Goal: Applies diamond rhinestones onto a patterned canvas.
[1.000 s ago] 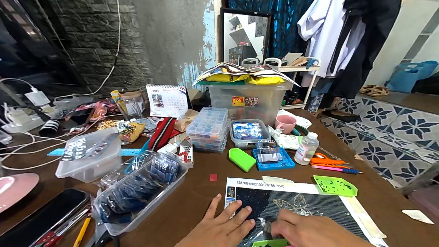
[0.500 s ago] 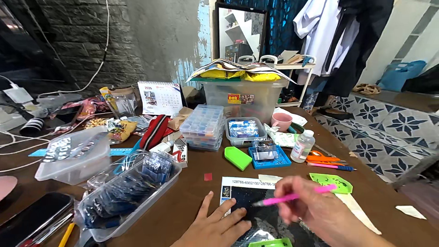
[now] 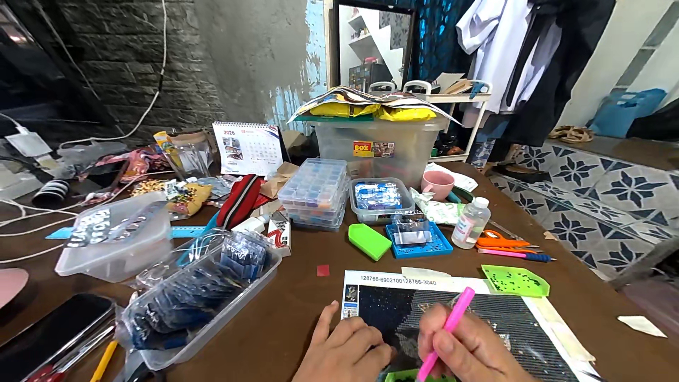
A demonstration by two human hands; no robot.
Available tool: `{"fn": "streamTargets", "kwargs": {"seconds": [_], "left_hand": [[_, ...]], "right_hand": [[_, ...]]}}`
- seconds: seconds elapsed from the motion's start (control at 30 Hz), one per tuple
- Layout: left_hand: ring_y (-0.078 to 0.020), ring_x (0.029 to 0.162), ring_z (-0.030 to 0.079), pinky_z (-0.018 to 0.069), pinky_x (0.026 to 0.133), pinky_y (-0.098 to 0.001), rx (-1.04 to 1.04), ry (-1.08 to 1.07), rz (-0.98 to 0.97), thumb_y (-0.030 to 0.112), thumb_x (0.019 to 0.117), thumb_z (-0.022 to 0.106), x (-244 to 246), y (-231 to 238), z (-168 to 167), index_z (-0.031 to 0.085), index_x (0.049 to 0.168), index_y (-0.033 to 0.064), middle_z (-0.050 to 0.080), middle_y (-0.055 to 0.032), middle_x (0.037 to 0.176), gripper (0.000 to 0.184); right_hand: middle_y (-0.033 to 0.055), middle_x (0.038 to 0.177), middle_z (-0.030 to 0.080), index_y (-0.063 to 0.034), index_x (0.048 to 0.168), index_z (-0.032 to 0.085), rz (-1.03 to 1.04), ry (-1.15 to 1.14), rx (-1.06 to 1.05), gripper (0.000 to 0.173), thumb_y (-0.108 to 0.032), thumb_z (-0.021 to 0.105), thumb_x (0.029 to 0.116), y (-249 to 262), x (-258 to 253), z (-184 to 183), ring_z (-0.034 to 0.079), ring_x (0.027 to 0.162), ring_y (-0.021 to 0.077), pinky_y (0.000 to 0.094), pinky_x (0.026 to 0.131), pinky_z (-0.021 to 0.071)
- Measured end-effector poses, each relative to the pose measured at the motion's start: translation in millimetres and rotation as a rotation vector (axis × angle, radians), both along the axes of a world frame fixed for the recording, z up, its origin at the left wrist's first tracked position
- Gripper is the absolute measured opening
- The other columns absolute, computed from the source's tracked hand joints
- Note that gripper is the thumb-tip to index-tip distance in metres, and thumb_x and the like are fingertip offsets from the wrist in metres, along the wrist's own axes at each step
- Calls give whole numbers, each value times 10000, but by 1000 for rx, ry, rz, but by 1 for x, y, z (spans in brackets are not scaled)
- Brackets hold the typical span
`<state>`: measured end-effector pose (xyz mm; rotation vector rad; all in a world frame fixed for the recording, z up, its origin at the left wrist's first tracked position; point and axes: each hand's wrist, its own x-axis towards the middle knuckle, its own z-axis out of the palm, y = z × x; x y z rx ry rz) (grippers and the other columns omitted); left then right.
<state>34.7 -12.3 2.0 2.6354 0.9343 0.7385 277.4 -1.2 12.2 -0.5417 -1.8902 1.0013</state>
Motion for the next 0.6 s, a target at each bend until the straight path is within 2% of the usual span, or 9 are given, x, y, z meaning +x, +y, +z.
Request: {"fn": "streamTargets", "kwargs": {"seconds": [0.1, 0.23, 0.37, 0.6], "left_hand": [[-336, 1147, 641, 246, 1127, -703, 3, 22, -14, 640, 828, 708, 4, -2, 0, 744, 1157, 89, 717, -105, 1134, 643], [-345, 1157, 633, 252, 1133, -678, 18, 4, -32, 622, 850, 693, 5, -1, -4, 755, 1071, 74, 708, -127, 1142, 594], [-383, 1191, 617, 237, 1125, -722, -22, -3, -52, 623, 862, 674, 1, 2, -2, 773, 1077, 79, 700, -160, 1173, 594], [-384, 1216, 597, 226, 1128, -723, -39, -16, -54, 625, 856, 685, -1, 4, -3, 783, 1094, 108, 681, -169, 1217, 577]], "right_hand": [[2, 783, 607, -40, 1000, 570, -9, -7, 20, 374, -357, 405, 1111, -3, -5, -5, 590, 697, -33, 144, 650, 505], [41, 739, 574, -13, 982, 563, 5, -35, 68, 377, -330, 408, 1115, -3, -9, -7, 565, 651, -8, 149, 628, 485], [81, 761, 588, 2, 976, 556, 7, -63, 146, 377, -313, 404, 1117, -2, -8, -8, 586, 687, 23, 154, 662, 493], [117, 788, 599, 19, 957, 558, 28, -82, 217, 352, -262, 421, 1118, -3, -11, -9, 610, 730, 56, 154, 702, 504]]}}
